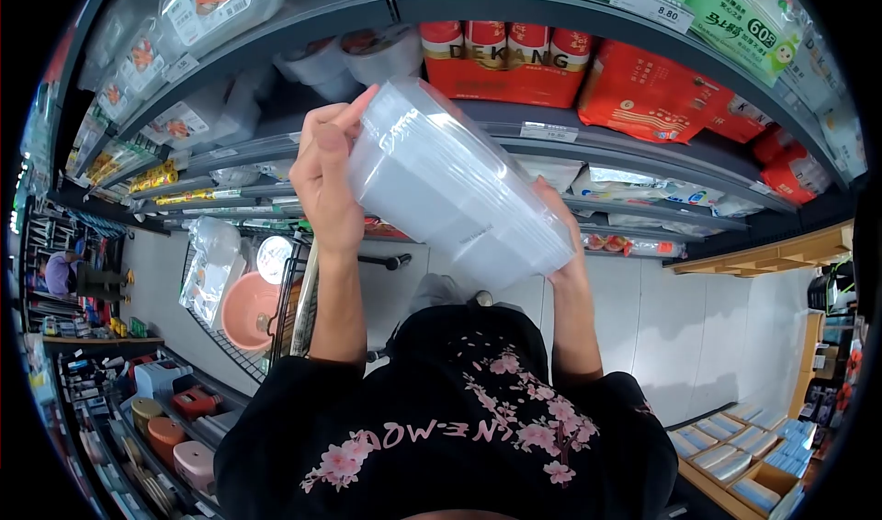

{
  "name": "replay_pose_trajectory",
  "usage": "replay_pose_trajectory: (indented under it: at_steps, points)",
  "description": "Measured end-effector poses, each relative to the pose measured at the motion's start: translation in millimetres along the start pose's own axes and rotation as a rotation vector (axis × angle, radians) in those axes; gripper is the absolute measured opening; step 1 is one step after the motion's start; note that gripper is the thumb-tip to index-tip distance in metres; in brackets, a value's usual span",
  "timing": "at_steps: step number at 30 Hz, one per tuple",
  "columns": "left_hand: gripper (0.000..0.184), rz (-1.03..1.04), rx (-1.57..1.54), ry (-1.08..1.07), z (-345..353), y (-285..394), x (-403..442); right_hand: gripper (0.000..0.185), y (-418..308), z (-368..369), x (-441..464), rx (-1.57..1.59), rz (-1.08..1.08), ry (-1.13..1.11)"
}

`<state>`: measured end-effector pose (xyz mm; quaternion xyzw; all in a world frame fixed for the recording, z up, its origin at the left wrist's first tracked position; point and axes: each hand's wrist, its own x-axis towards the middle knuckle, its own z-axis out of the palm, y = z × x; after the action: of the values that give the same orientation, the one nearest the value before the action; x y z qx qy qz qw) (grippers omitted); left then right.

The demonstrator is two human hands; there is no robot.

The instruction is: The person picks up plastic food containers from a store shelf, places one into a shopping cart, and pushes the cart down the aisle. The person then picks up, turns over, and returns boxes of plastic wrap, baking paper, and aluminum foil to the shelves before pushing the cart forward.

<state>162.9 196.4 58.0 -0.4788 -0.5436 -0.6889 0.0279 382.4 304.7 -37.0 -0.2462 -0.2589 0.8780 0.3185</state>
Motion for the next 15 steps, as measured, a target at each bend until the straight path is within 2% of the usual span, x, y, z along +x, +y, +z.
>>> replay_pose_trajectory:
  at_steps: [2,3,5,6,8,10,15]
  points:
    - [0.056,-0.038,0.026,-0.017,-4,4,-4,0.038,-6,-1,-3,-0.114,-0.137,0.083]
    - [0.058,-0.075,0.046,-0.039,-6,6,-6,0.038,-10,3,-7,-0.115,-0.131,0.078]
    - [0.060,-0.139,-0.030,-0.030,-7,9,-14,0.047,-21,13,-18,-0.235,-0.436,0.056]
    - [0.061,-0.199,-0.113,-0.024,-7,9,-18,0.047,-24,19,-22,-0.239,-0.435,0.054]
    - [0.062,-0.196,-0.149,-0.042,-9,11,-24,0.046,-26,28,-27,-0.353,-0.620,0.127]
    - [0.072,-0.198,-0.159,-0.063,-9,15,-27,0.046,-26,30,-27,-0.360,-0.646,0.124]
    - [0.068,-0.116,-0.192,-0.041,-14,12,-28,0.052,-27,39,-41,-0.461,-0.813,0.017]
